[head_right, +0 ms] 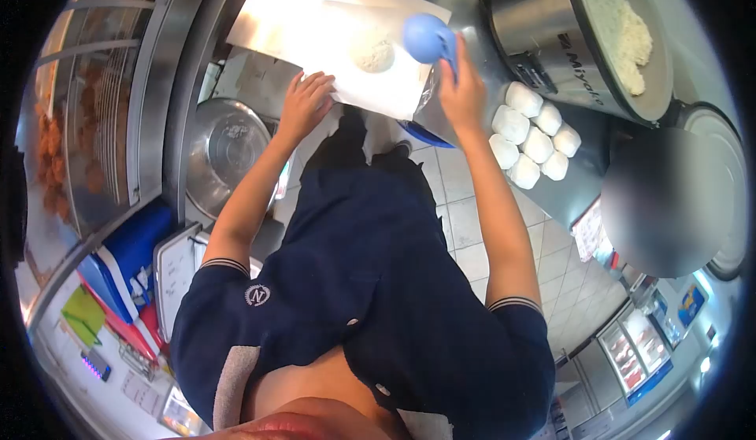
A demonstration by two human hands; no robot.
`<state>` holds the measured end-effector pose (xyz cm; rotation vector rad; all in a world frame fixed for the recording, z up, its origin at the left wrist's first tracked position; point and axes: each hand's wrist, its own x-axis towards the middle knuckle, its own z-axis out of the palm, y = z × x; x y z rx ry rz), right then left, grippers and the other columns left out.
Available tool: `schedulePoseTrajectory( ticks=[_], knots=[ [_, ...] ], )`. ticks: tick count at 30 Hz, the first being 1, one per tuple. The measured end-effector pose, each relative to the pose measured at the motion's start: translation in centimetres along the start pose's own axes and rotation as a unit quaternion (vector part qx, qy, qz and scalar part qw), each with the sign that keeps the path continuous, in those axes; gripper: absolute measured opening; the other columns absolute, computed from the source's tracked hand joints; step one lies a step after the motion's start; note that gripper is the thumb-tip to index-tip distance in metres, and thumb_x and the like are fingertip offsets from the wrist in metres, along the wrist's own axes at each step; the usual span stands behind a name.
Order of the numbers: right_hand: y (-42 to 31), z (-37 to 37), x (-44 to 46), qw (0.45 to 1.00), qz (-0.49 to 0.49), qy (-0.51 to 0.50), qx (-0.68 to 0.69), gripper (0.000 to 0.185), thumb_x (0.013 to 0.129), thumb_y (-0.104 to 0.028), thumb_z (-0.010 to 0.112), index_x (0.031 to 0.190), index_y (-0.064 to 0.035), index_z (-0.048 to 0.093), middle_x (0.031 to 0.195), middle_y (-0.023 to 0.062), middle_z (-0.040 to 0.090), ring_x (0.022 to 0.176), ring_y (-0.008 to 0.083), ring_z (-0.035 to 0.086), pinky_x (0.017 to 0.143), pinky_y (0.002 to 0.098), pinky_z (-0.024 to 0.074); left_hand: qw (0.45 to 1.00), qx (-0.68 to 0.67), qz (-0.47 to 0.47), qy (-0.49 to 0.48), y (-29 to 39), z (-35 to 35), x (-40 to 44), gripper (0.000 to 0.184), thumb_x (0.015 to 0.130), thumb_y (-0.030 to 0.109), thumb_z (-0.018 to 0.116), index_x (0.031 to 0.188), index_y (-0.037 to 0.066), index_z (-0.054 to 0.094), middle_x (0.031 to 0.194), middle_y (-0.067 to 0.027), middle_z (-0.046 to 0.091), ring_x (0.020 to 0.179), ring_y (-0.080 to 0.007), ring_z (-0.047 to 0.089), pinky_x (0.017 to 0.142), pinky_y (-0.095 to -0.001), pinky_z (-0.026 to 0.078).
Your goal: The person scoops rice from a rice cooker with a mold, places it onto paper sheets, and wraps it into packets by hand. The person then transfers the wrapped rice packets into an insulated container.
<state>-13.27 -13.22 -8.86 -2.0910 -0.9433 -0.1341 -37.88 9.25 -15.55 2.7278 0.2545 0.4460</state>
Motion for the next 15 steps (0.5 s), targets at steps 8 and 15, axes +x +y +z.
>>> schedulePoseTrajectory(
  ticks=[8, 15],
  knots=[
    [4.2, -0.7, -4.8, 0.945, 0.060, 0.070, -0.313, 0.050, 0.095, -0.015, 0.065, 0.143, -0.0106, 0.055, 0.115, 0.0175, 0.064, 0.105, 0.0380, 0.061, 0.092, 0.0448, 0.0494, 0.995, -0.097, 0.013, -0.029, -3.0, -1.3, 4.4, 0.034, 0.084, 0.038, 0.072, 0.100, 0.010, 0.062, 0.139, -0.0189, 0.055, 0.140, -0.0318, 0.044, 0.123, -0.0529, 0.022],
    [-5.4, 5.5, -4.9, 0.984, 0.001, -0.178, -0.027, 0.039, 0.079, -0.026, 0.082, 0.113, -0.0136, 0.069, 0.113, 0.0101, 0.058, 0.111, 0.0322, 0.055, 0.099, 0.0457, 0.0426, 0.988, -0.147, 0.036, -0.017, -5.3, -4.4, 6.2, 0.018, 0.086, 0.029, 0.072, 0.085, 0.013, 0.064, 0.052, -0.0068, 0.054, 0.050, -0.0283, 0.059, 0.048, -0.0416, 0.045]
  ],
)
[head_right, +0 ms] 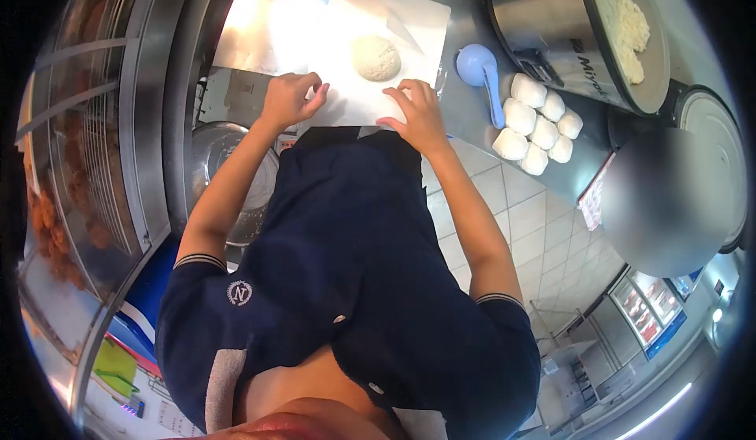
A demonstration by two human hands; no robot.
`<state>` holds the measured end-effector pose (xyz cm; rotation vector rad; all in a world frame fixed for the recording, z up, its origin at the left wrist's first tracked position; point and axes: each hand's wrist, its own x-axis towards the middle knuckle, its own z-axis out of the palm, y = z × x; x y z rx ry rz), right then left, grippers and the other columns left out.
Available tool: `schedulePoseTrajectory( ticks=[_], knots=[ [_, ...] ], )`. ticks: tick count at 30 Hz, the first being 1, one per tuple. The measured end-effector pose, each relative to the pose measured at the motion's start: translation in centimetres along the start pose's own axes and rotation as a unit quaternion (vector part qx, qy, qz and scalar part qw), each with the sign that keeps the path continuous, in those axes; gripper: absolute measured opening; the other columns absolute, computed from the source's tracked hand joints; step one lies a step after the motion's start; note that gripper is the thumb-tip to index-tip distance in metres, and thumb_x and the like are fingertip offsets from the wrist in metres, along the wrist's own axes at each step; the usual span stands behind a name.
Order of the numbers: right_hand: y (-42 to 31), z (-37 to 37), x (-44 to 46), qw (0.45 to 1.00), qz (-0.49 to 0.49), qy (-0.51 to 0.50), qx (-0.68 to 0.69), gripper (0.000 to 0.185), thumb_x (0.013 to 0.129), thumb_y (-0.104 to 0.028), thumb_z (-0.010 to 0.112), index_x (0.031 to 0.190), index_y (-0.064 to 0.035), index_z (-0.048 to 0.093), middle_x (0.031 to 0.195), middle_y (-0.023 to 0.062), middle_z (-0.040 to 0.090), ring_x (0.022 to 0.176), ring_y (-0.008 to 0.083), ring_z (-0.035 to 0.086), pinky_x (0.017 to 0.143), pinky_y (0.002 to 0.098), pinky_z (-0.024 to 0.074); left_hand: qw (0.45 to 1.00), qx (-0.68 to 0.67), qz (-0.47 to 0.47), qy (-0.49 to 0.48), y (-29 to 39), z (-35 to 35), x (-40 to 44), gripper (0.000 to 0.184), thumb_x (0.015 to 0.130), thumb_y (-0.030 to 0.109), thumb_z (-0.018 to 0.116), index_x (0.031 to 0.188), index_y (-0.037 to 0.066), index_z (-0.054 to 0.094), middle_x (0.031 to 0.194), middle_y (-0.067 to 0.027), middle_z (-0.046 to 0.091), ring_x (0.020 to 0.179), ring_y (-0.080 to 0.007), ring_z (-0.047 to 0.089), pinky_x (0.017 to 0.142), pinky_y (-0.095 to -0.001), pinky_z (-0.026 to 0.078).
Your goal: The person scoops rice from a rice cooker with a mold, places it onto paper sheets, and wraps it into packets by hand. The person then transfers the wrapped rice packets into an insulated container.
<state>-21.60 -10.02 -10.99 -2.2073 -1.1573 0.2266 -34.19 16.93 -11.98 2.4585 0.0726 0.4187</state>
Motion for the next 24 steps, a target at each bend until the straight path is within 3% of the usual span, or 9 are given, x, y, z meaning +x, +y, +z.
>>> schedulePoseTrajectory(
  ticks=[2, 4, 5, 9, 15, 17, 19, 22, 24],
  knots=[
    [0.0, 1.0, 0.2, 1.000, -0.010, -0.021, -0.011, 0.042, 0.076, -0.028, 0.084, 0.112, -0.0136, 0.069, 0.113, 0.0101, 0.058, 0.110, 0.0312, 0.055, 0.100, 0.0452, 0.0416, 0.995, 0.009, -0.059, -0.075, 0.4, -0.9, 0.5, 0.016, 0.084, 0.024, 0.074, 0.088, 0.012, 0.065, 0.067, -0.0079, 0.062, 0.067, -0.0284, 0.065, 0.061, -0.0411, 0.050],
    [1.4, 1.6, 0.3, 0.999, -0.008, -0.011, -0.030, 0.031, 0.077, -0.026, 0.082, 0.104, -0.0137, 0.073, 0.110, 0.0081, 0.060, 0.107, 0.0291, 0.057, 0.097, 0.0426, 0.0425, 0.996, -0.029, 0.077, -0.037, 0.8, -0.9, 1.1, 0.022, 0.081, 0.023, 0.075, 0.096, 0.011, 0.065, 0.095, -0.0096, 0.067, 0.095, -0.0309, 0.064, 0.082, -0.0421, 0.051],
    [2.1, 2.0, 0.3, 1.000, -0.003, -0.012, -0.029, 0.031, 0.077, -0.026, 0.082, 0.104, -0.0137, 0.073, 0.110, 0.0081, 0.060, 0.107, 0.0291, 0.057, 0.097, 0.0426, 0.0425, 0.990, -0.047, 0.049, -0.124, 0.7, -0.5, 0.4, 0.036, 0.079, 0.027, 0.079, 0.107, 0.011, 0.063, 0.123, -0.0112, 0.059, 0.123, -0.0340, 0.052, 0.105, -0.0463, 0.042],
    [3.2, 2.4, 1.1, 1.000, 0.013, -0.015, 0.021, 0.017, 0.079, -0.023, 0.081, 0.091, -0.0119, 0.076, 0.099, 0.0044, 0.063, 0.101, 0.0253, 0.058, 0.092, 0.0397, 0.0426, 0.985, -0.007, 0.068, -0.157, 2.0, 1.1, -0.6, 0.055, 0.075, 0.039, 0.083, 0.116, 0.013, 0.059, 0.131, -0.0090, 0.054, 0.134, -0.0301, 0.045, 0.120, -0.0555, 0.028],
    [3.7, 2.6, 1.9, 0.978, 0.124, -0.017, 0.168, 0.013, 0.083, -0.019, 0.078, 0.088, -0.0068, 0.075, 0.101, 0.0045, 0.069, 0.101, 0.0273, 0.060, 0.091, 0.0434, 0.0443, 0.995, 0.044, 0.034, -0.089, 2.2, 3.2, -1.5, 0.054, 0.073, 0.025, 0.086, 0.118, 0.013, 0.059, 0.132, -0.0111, 0.056, 0.132, -0.0321, 0.048, 0.120, -0.0586, 0.025],
    [3.8, 1.9, 2.5, 0.962, 0.179, -0.038, 0.202, 0.021, 0.087, -0.021, 0.077, 0.099, -0.0046, 0.073, 0.110, 0.0084, 0.069, 0.106, 0.0285, 0.061, 0.092, 0.0440, 0.0465, 0.997, 0.026, 0.022, -0.074, 1.3, 3.4, -1.0, 0.048, 0.075, 0.018, 0.084, 0.116, 0.012, 0.060, 0.125, -0.0104, 0.060, 0.126, -0.0313, 0.053, 0.118, -0.0577, 0.029],
    [2.8, -0.1, 3.3, 0.980, 0.109, -0.027, 0.164, 0.026, 0.088, -0.022, 0.076, 0.107, -0.0050, 0.071, 0.114, 0.0098, 0.068, 0.106, 0.0280, 0.062, 0.093, 0.0425, 0.0474, 0.998, 0.006, 0.013, -0.061, 0.5, 3.4, -0.1, 0.042, 0.077, 0.012, 0.081, 0.114, 0.010, 0.061, 0.119, -0.0097, 0.065, 0.120, -0.0306, 0.058, 0.117, -0.0567, 0.033],
    [2.9, -2.0, 3.9, 0.994, 0.020, -0.032, 0.101, 0.040, 0.093, -0.026, 0.072, 0.127, -0.0071, 0.063, 0.123, 0.0117, 0.065, 0.106, 0.0273, 0.064, 0.093, 0.0375, 0.0495, 0.997, -0.073, 0.010, 0.022, 0.2, 3.1, 0.9, 0.026, 0.081, 0.004, 0.074, 0.106, 0.007, 0.068, 0.100, -0.0101, 0.071, 0.103, -0.0265, 0.068, 0.103, -0.0462, 0.049],
    [5.0, -1.9, 4.7, 0.973, 0.101, -0.042, 0.201, 0.037, 0.095, -0.027, 0.070, 0.127, -0.0080, 0.065, 0.119, 0.0116, 0.067, 0.104, 0.0262, 0.064, 0.091, 0.0364, 0.0497, 0.972, -0.174, -0.146, 0.050, 0.6, 3.0, 1.0, 0.021, 0.085, 0.002, 0.072, 0.105, 0.003, 0.071, 0.094, -0.0128, 0.074, 0.088, -0.0257, 0.072, 0.087, -0.0355, 0.056]
  ],
)
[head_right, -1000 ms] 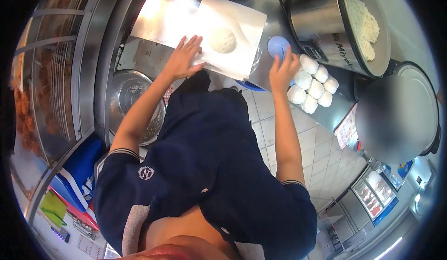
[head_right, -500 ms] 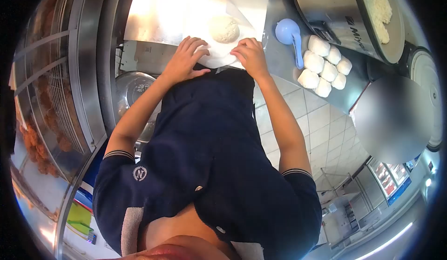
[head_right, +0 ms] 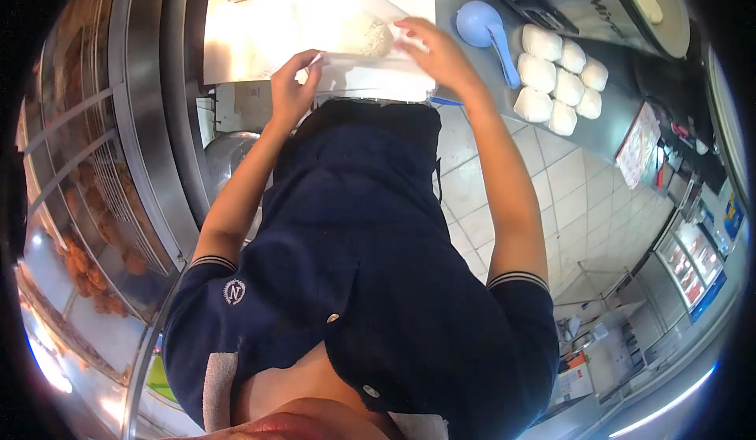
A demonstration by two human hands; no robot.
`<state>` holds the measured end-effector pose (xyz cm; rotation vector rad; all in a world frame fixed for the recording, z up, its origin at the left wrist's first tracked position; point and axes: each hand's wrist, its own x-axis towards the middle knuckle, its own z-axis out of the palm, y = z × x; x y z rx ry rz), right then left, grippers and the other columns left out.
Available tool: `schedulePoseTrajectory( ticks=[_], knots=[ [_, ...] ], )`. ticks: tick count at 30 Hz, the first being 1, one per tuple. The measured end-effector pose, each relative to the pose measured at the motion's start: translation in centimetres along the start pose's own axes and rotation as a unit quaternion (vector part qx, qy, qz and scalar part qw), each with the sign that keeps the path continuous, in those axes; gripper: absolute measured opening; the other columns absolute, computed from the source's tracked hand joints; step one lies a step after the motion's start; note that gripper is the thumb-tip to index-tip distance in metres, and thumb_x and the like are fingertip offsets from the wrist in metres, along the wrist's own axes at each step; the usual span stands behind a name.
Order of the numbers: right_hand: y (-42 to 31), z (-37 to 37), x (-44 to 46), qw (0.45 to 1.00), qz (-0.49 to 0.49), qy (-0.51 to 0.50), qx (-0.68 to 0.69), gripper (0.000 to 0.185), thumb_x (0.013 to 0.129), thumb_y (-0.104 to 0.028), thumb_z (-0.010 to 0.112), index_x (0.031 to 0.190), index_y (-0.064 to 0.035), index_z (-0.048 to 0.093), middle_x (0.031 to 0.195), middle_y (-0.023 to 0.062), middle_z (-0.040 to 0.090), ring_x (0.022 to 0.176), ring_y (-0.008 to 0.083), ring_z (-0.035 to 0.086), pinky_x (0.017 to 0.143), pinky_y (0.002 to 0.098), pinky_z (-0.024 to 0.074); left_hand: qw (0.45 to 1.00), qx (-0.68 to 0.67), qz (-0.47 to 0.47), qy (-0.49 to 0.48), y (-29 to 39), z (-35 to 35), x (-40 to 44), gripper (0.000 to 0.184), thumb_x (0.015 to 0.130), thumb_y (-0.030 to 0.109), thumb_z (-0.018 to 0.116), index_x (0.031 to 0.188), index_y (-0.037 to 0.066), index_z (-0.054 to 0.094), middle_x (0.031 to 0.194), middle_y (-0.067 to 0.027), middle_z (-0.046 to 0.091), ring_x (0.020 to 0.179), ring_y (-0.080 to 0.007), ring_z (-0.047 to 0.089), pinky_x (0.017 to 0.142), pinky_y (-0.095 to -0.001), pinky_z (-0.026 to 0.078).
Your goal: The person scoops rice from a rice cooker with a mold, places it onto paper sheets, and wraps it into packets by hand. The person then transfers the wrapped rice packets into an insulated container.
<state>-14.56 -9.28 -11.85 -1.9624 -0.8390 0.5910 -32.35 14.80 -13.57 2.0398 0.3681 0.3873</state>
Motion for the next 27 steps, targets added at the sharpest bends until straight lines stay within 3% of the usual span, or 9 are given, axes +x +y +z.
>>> schedulePoseTrajectory(
  ticks=[2, 8, 11, 14, 20, 22, 24, 25, 27],
  knots=[
    [1.2, -0.8, 0.8, 0.998, 0.045, 0.027, 0.033, 0.037, 0.097, -0.028, 0.068, 0.128, -0.0085, 0.064, 0.114, 0.0118, 0.069, 0.104, 0.0248, 0.064, 0.089, 0.0360, 0.0501, 1.000, 0.005, 0.024, -0.005, -0.1, 0.0, 0.5, 0.021, 0.089, 0.003, 0.070, 0.109, 0.000, 0.071, 0.095, -0.0143, 0.075, 0.083, -0.0214, 0.072, 0.080, -0.0305, 0.055],
    [0.8, -0.3, 0.2, 0.982, 0.139, 0.120, 0.037, 0.041, 0.097, -0.034, 0.068, 0.131, -0.0105, 0.064, 0.124, 0.0109, 0.070, 0.117, 0.0248, 0.063, 0.099, 0.0357, 0.0484, 0.981, -0.119, -0.151, -0.028, 0.4, 0.1, 1.6, 0.022, 0.101, 0.016, 0.065, 0.106, -0.005, 0.070, 0.087, -0.0051, 0.072, 0.079, -0.0088, 0.063, 0.073, -0.0254, 0.050],
    [-1.3, -0.5, -0.5, 0.992, -0.038, 0.089, -0.079, 0.044, 0.097, -0.037, 0.067, 0.134, -0.0114, 0.064, 0.130, 0.0125, 0.067, 0.125, 0.0249, 0.061, 0.105, 0.0357, 0.0456, 0.965, -0.172, -0.194, -0.024, -0.3, 0.4, 2.1, 0.028, 0.105, 0.022, 0.060, 0.103, -0.004, 0.070, 0.082, 0.0011, 0.065, 0.076, -0.0049, 0.055, 0.068, -0.0229, 0.045],
    [-0.4, -0.7, 0.6, 0.996, 0.068, -0.026, 0.058, 0.048, 0.100, -0.042, 0.062, 0.135, -0.0104, 0.063, 0.135, 0.0132, 0.065, 0.127, 0.0239, 0.059, 0.107, 0.0345, 0.0433, 0.958, -0.192, -0.208, -0.037, -0.1, 0.2, 2.6, 0.029, 0.106, 0.025, 0.058, 0.099, -0.001, 0.069, 0.080, 0.0040, 0.060, 0.074, -0.0037, 0.049, 0.066, -0.0220, 0.040],
    [3.1, 0.0, 3.2, 0.986, 0.073, 0.088, 0.118, 0.058, 0.105, -0.052, 0.049, 0.137, -0.0049, 0.061, 0.137, 0.0106, 0.064, 0.128, 0.0225, 0.059, 0.109, 0.0325, 0.0413, 0.951, -0.214, -0.222, -0.033, -1.1, 0.3, 2.7, 0.031, 0.107, 0.027, 0.055, 0.093, 0.002, 0.066, 0.076, 0.0060, 0.055, 0.070, -0.0035, 0.043, 0.063, -0.0229, 0.036],
    [1.3, 0.4, 2.7, 0.983, 0.057, 0.146, 0.095, 0.044, 0.103, -0.039, 0.058, 0.129, -0.0047, 0.065, 0.131, 0.0117, 0.067, 0.121, 0.0269, 0.063, 0.104, 0.0350, 0.0457, 0.949, -0.198, -0.241, -0.038, -1.1, 0.3, 2.9, 0.030, 0.106, 0.026, 0.056, 0.093, 0.002, 0.066, 0.075, 0.0068, 0.053, 0.068, -0.0031, 0.041, 0.061, -0.0231, 0.035],
    [-1.5, 0.8, 1.3, 0.932, -0.097, 0.300, -0.181, 0.028, 0.096, -0.019, 0.067, 0.120, -0.0058, 0.067, 0.122, 0.0135, 0.069, 0.112, 0.0317, 0.065, 0.096, 0.0393, 0.0496, 0.946, -0.210, -0.246, -0.026, -1.7, 0.8, 2.9, 0.030, 0.106, 0.026, 0.055, 0.094, 0.002, 0.066, 0.074, 0.0071, 0.053, 0.068, -0.0029, 0.042, 0.060, -0.0229, 0.035],
    [-1.7, 2.4, -0.1, 0.927, -0.147, 0.298, -0.173, 0.028, 0.086, -0.004, 0.069, 0.114, -0.0064, 0.067, 0.114, 0.0140, 0.069, 0.103, 0.0344, 0.065, 0.088, 0.0426, 0.0513, 0.943, -0.220, -0.250, -0.017, -1.9, 0.8, 2.9, 0.029, 0.106, 0.026, 0.055, 0.095, 0.002, 0.067, 0.074, 0.0075, 0.053, 0.068, -0.0026, 0.042, 0.060, -0.0226, 0.035],
    [-5.9, 5.7, -2.1, 0.957, -0.123, 0.185, -0.184, 0.043, 0.087, -0.006, 0.065, 0.130, -0.0053, 0.060, 0.135, 0.0144, 0.061, 0.127, 0.0357, 0.055, 0.106, 0.0491, 0.0431, 0.941, -0.219, -0.258, -0.008, -1.5, 0.6, 2.9, 0.028, 0.105, 0.026, 0.057, 0.096, 0.001, 0.067, 0.073, 0.0070, 0.053, 0.067, -0.0027, 0.042, 0.060, -0.0226, 0.035]
  ],
)
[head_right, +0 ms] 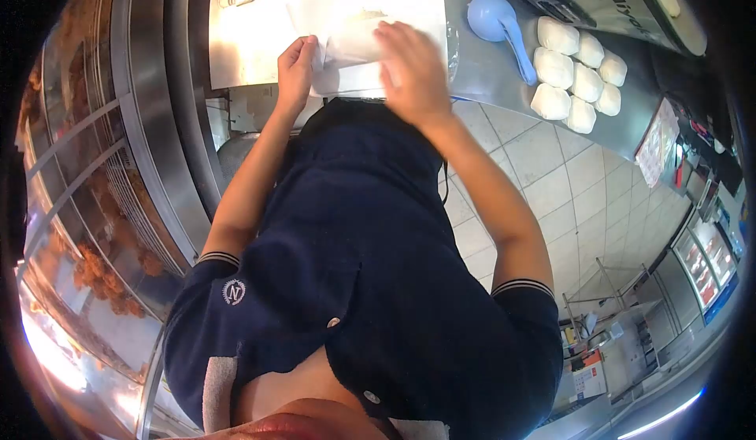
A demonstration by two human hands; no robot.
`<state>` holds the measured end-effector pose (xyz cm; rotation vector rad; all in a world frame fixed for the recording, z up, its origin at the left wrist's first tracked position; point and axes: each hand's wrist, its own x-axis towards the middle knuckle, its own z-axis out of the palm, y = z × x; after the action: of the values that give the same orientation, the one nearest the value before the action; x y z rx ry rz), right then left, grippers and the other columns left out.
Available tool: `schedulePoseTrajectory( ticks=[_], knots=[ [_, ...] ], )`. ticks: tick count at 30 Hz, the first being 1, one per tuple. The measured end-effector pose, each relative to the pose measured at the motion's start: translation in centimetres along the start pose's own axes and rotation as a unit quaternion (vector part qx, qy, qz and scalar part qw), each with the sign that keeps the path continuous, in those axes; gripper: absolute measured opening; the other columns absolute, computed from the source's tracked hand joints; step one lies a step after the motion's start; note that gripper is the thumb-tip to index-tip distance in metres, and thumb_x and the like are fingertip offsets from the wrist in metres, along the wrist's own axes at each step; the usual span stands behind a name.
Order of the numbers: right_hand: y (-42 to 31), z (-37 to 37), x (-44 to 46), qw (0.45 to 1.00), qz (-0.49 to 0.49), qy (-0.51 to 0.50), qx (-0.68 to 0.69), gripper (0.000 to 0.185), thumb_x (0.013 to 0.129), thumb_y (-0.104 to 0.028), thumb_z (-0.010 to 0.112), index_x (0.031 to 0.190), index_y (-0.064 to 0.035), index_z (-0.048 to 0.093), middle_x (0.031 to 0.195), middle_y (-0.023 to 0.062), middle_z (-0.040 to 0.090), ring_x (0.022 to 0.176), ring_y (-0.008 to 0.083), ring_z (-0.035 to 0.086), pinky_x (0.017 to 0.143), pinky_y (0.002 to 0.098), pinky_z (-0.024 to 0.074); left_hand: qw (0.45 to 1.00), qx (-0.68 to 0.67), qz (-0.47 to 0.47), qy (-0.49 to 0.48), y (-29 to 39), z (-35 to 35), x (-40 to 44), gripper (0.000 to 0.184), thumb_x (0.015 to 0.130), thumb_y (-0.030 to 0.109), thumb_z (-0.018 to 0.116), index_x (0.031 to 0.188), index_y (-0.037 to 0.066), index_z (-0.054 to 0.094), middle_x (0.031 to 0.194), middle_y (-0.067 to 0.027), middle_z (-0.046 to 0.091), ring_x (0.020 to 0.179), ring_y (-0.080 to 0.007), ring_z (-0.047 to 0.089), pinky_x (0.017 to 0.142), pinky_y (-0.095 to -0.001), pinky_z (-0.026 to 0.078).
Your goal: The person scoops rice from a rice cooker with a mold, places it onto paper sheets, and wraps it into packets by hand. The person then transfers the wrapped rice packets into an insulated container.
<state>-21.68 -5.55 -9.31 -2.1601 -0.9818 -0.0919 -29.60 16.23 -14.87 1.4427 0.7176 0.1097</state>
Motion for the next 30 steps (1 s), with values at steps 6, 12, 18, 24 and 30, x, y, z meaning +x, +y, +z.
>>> schedulePoseTrajectory(
  ticks=[6, 12, 18, 24, 30],
  knots=[
    [-1.5, 5.4, -2.4, 0.986, 0.099, -0.091, -0.102, 0.067, 0.098, -0.029, 0.059, 0.158, -0.0142, 0.035, 0.163, 0.0124, 0.032, 0.151, 0.0410, 0.024, 0.121, 0.0599, 0.0201, 0.958, 0.278, 0.070, 0.022, 1.9, -1.3, -3.8, 0.027, 0.099, 0.025, 0.067, 0.112, 0.001, 0.065, 0.069, 0.0004, 0.059, 0.058, -0.0054, 0.046, 0.053, -0.0258, 0.037],
    [-1.6, 5.7, -2.4, 0.987, 0.107, -0.084, -0.091, 0.063, 0.098, -0.028, 0.059, 0.157, -0.0240, 0.038, 0.163, 0.0106, 0.031, 0.149, 0.0459, 0.024, 0.120, 0.0622, 0.0207, 0.997, 0.042, 0.005, -0.058, -0.7, -2.7, -3.8, 0.031, 0.101, 0.019, 0.062, 0.120, -0.006, 0.061, 0.085, -0.0053, 0.069, 0.072, -0.0105, 0.057, 0.062, -0.0259, 0.045],
    [-1.7, 5.9, -2.8, 0.986, 0.096, -0.081, -0.108, 0.057, 0.097, -0.026, 0.059, 0.153, -0.0302, 0.045, 0.163, 0.0097, 0.032, 0.148, 0.0487, 0.025, 0.118, 0.0653, 0.0225, 0.995, 0.086, -0.024, -0.036, 3.7, -1.9, 2.9, 0.024, 0.104, 0.025, 0.058, 0.104, 0.001, 0.062, 0.102, -0.0021, 0.059, 0.097, -0.0118, 0.057, 0.088, -0.0291, 0.046],
    [-2.3, 6.2, -2.6, 0.983, 0.087, -0.082, -0.137, 0.052, 0.095, -0.025, 0.061, 0.146, -0.0307, 0.054, 0.163, 0.0081, 0.031, 0.146, 0.0525, 0.025, 0.113, 0.0728, 0.0224, 0.991, -0.083, 0.092, -0.055, 5.7, 0.8, 6.8, 0.026, 0.083, -0.015, 0.047, 0.099, 0.005, 0.046, 0.071, -0.0106, 0.063, 0.068, -0.0148, 0.058, 0.066, -0.0275, 0.048],
    [-2.3, 6.3, -2.3, 0.982, 0.088, -0.087, -0.142, 0.049, 0.094, -0.026, 0.063, 0.142, -0.0307, 0.058, 0.163, 0.0065, 0.032, 0.145, 0.0525, 0.026, 0.112, 0.0742, 0.0225, 0.858, 0.413, 0.259, -0.165, 8.3, 2.8, 6.0, 0.026, 0.086, 0.013, 0.071, 0.111, 0.004, 0.070, 0.088, -0.0056, 0.069, 0.073, -0.0212, 0.063, 0.069, -0.0327, 0.053]
  ],
)
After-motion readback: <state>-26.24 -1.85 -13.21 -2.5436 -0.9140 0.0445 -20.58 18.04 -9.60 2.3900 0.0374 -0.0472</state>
